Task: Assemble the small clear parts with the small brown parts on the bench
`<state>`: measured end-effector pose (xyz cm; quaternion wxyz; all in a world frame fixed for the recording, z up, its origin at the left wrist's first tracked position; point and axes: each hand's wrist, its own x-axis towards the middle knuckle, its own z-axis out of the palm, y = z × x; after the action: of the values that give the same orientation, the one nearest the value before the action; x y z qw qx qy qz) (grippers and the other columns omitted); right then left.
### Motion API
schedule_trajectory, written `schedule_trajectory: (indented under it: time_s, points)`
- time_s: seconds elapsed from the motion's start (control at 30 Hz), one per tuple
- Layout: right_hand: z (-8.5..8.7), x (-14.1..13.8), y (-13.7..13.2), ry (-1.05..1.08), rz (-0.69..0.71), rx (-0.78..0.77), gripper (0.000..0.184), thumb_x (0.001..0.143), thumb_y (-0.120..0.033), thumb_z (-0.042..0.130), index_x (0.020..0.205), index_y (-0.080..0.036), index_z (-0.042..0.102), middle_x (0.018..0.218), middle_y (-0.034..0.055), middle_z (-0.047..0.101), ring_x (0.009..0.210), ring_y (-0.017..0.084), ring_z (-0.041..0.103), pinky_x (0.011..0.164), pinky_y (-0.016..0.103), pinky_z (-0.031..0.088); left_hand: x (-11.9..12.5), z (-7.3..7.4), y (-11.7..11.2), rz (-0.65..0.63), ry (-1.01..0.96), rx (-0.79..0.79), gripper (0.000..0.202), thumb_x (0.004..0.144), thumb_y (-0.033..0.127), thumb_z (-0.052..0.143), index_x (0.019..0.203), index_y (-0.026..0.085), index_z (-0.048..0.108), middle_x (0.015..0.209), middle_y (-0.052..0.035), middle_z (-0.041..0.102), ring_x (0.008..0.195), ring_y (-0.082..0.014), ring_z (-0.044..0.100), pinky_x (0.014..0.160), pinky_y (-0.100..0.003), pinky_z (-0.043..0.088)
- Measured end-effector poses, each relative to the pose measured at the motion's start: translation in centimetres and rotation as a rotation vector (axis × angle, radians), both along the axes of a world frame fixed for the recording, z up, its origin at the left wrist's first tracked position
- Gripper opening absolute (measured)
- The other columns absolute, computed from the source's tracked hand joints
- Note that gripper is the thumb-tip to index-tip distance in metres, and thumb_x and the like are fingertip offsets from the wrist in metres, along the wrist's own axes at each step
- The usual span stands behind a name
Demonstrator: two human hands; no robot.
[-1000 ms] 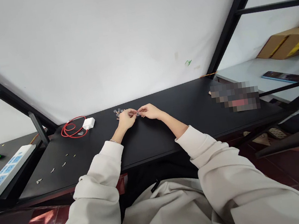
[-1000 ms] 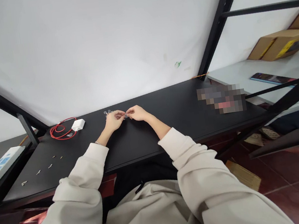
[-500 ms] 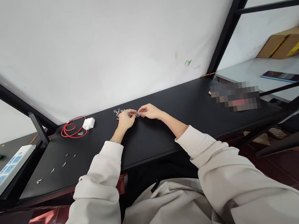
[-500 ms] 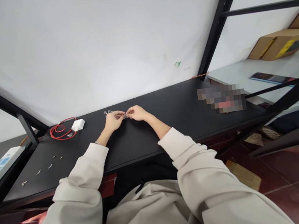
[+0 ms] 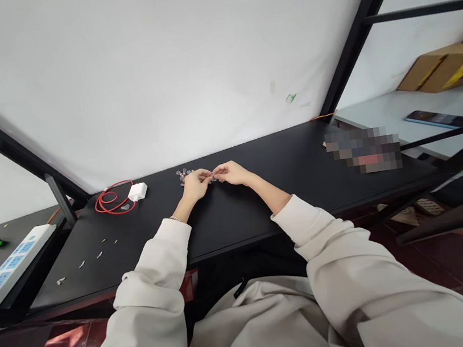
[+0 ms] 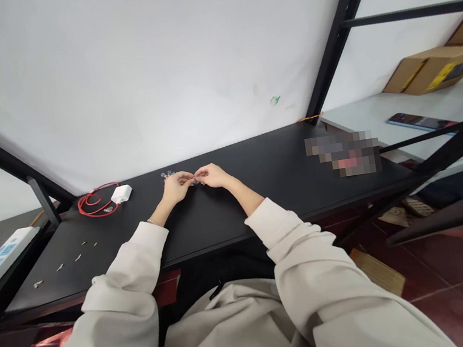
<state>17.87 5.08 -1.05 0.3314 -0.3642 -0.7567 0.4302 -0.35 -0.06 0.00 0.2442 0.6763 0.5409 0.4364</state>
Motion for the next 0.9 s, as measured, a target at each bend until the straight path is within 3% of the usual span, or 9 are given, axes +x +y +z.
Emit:
schedule_trajectory:
  time_s: [0.5,0.9]
  points:
    - [-0.19,0.07,0.11,0.019,0.007,0.001,0.021,0.087,-0.029,0.071,0.099,-0.016,0.081,0.076,0.0052,0.074,0.065,0.013,0.063,0.070,0.027,0.053,0.00,0.20,-0.07,0.004,-0.012,-0.009,0.008,0.080,0.009,0.072,0.085,0.015,0.071,0.086,-0.0078,0.076,0.080,-0.0202,0.073,0.080,-0.036,0.061]
    - [-0.34,-0.05,0.28,-0.003,0.003,-0.001,0.020,0.088,-0.026,0.068,0.100,-0.015,0.080,0.077,0.0053,0.073,0.065,0.013,0.063,0.071,0.028,0.053,0.08,0.32,-0.13,0.001,-0.010,-0.013,0.009,0.080,0.008,0.072,0.086,0.015,0.072,0.087,-0.0077,0.077,0.080,-0.0204,0.074,0.083,-0.038,0.061]
